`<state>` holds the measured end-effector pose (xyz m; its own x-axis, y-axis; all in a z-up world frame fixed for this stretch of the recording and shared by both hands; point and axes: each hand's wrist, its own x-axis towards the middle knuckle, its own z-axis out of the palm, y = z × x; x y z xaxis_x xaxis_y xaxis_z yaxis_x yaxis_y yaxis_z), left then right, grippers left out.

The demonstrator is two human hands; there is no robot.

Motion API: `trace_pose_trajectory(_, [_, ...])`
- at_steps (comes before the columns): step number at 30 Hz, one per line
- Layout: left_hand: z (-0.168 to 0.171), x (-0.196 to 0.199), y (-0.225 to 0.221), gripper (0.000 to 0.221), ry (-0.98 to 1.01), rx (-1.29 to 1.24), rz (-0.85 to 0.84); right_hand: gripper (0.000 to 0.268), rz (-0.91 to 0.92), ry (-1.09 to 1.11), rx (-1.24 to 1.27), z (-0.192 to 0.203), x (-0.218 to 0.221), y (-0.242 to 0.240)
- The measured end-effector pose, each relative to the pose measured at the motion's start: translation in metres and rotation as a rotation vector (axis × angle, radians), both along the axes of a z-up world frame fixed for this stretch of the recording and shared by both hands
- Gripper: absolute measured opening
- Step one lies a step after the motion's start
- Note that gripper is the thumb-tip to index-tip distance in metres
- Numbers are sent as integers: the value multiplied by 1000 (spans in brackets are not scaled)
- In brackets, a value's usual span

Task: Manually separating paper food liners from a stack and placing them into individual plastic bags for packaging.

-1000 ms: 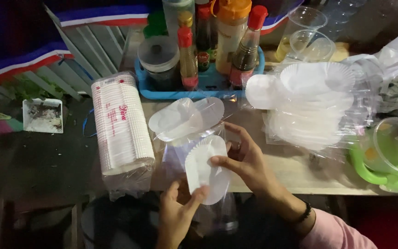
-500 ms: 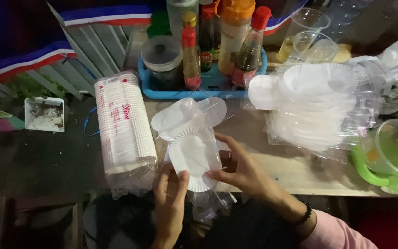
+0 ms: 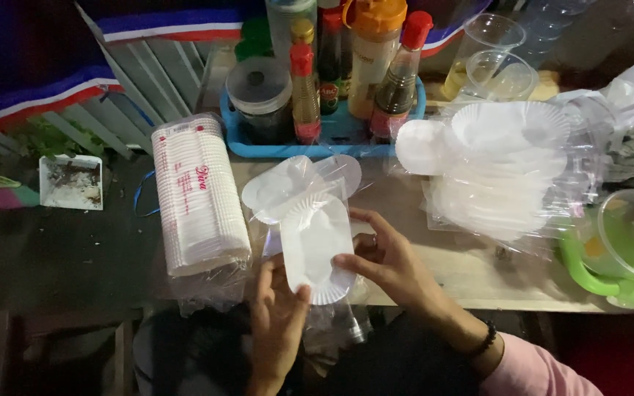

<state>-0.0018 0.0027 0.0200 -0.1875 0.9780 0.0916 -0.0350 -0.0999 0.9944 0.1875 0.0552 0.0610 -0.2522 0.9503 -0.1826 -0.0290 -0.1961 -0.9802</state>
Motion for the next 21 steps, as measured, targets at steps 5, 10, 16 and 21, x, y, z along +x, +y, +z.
trace_pose_trajectory(5, [5,9,-1,74,-118,-143,-86,71,-78,27,-21,-3,0,2])
trace_pose_trajectory(10, [-7,3,2,72,-206,-156,-127,60,-71,53,-16,-6,0,1])
trace_pose_trajectory(16, [-160,-23,27,68,-456,-478,-390,61,-251,46,76,7,16,3])
trace_pose_trajectory(21, [-396,-60,-32,68,-270,-747,-309,29,-569,201,218,29,33,2])
